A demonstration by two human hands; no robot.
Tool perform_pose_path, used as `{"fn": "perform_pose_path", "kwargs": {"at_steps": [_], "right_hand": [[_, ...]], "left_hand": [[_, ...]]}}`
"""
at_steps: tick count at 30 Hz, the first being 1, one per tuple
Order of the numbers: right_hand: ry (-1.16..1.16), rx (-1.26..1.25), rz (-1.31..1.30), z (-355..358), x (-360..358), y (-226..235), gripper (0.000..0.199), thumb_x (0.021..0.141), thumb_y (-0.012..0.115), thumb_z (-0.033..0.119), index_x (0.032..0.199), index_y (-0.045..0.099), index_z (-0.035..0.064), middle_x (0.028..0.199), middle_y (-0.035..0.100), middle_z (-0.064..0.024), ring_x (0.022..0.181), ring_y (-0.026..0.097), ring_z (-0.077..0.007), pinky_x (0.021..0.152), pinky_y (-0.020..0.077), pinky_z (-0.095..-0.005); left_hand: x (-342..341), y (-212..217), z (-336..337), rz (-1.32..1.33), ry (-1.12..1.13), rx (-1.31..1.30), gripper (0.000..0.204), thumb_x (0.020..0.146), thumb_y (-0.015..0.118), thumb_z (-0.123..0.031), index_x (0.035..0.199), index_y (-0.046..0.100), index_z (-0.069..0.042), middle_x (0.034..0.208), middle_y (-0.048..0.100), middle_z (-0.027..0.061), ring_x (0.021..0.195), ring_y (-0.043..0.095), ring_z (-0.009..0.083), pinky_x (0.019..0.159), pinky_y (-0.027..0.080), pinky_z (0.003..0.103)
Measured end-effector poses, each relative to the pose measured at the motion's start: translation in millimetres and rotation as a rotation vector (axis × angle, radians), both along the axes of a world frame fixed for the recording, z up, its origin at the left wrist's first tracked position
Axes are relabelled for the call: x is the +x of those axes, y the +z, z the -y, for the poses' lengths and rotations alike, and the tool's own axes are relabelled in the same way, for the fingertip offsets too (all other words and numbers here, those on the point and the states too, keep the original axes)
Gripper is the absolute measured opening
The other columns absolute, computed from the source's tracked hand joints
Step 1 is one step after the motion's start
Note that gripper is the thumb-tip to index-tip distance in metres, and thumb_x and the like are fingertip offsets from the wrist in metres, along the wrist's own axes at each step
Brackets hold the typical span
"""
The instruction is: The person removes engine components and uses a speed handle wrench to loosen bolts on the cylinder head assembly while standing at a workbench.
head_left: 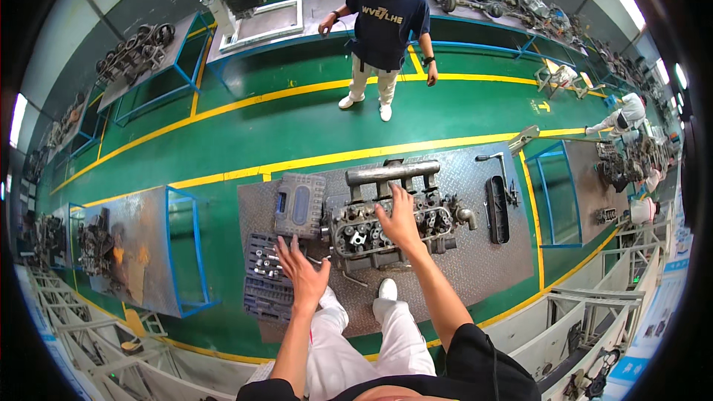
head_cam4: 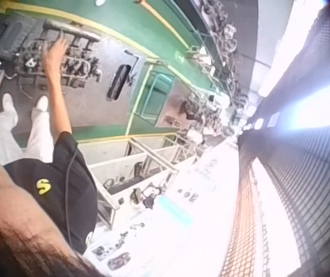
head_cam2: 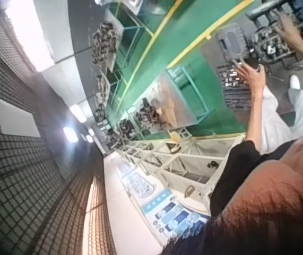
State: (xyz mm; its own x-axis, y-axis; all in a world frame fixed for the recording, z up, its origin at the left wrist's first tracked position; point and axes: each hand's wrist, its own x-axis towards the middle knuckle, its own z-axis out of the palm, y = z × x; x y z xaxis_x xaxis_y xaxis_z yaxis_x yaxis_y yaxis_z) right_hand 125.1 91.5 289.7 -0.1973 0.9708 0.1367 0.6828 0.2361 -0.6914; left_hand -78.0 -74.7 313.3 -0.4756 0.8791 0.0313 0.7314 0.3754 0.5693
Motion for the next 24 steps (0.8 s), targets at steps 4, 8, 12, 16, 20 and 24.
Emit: {"fn": "perform_pose_path", "kwargs": {"at_steps": [4,8,12,16,20,24], "right_hand": [[0.037,0.016,0.056,-16.6,-10.2,-21.8,0.067,0.086,0.069,0.023,0.139,0.039,-0.0045,0.134,0.046,-0.0245,0.122,0.042,-0.0422,0.107,0.0361,-0.0488],[0.303,-0.05,0.526,-43.3,40.7,-25.3,0.062,0.086,0.069,0.028,0.138,0.045,0.0024,0.14,0.046,-0.0232,0.128,0.046,-0.0396,0.107,0.0401,-0.0501],[0.059,-0.194,0.652,-67.9,190.5,-14.4,0.057,0.077,0.072,0.014,0.129,0.053,0.0005,0.135,0.051,-0.0234,0.123,0.051,-0.0398,0.102,0.046,-0.045],[-0.159,-0.232,0.88,-16.1,385.4,-29.4,0.047,0.077,0.068,0.012,0.12,0.054,-0.001,0.13,0.053,-0.0252,0.117,0.053,-0.043,0.098,0.0467,-0.0501],[-0.275,-0.223,0.983,158.1,527.7,-10.9,0.063,0.084,0.066,0.018,0.137,0.042,-0.0063,0.134,0.049,-0.0293,0.121,0.048,-0.0453,0.106,0.0396,-0.0505],[-0.461,-0.632,1.114,384.4,612.7,4.5,0.075,0.08,0.069,0.04,0.137,0.047,-0.0044,0.128,0.053,-0.0348,0.119,0.052,-0.0484,0.102,0.043,-0.0505]], "left_hand": [[4.9,-7.2,-22.6,-0.049,-0.024,-0.098,0.092,0.075,0.076,-0.023,0.148,0.025,0.002,0.157,0.012,0.0299,0.146,0.008,0.0484,0.116,0.016,0.06],[0.5,-4.7,-7.2,-0.051,-0.036,-0.071,0.089,0.075,0.074,-0.02,0.147,0.026,0.002,0.157,0.013,0.0299,0.146,0.007,0.0488,0.116,0.015,0.06],[-12.2,-12.9,30.3,-0.038,0.027,-0.249,0.095,0.073,0.075,-0.022,0.149,0.022,0.003,0.158,0.011,0.0296,0.147,0.004,0.0482,0.116,0.013,0.06],[-28.4,-34.7,43.7,-0.065,0.049,-0.31,0.095,0.074,0.074,-0.022,0.149,0.022,0.004,0.158,0.01,0.0297,0.147,0.004,0.048,0.116,0.013,0.06],[-35.5,0.9,23.7,-0.134,0.071,-0.249,0.095,0.074,0.075,-0.024,0.148,0.022,0.004,0.158,0.012,0.03,0.147,0.007,0.0484,0.116,0.015,0.061],[-45.5,47.2,36.9,-0.107,0.198,-0.223,0.095,0.073,0.078,-0.027,0.146,0.027,0.005,0.157,0.013,0.0302,0.146,0.009,0.0489,0.117,0.015,0.061]]}}
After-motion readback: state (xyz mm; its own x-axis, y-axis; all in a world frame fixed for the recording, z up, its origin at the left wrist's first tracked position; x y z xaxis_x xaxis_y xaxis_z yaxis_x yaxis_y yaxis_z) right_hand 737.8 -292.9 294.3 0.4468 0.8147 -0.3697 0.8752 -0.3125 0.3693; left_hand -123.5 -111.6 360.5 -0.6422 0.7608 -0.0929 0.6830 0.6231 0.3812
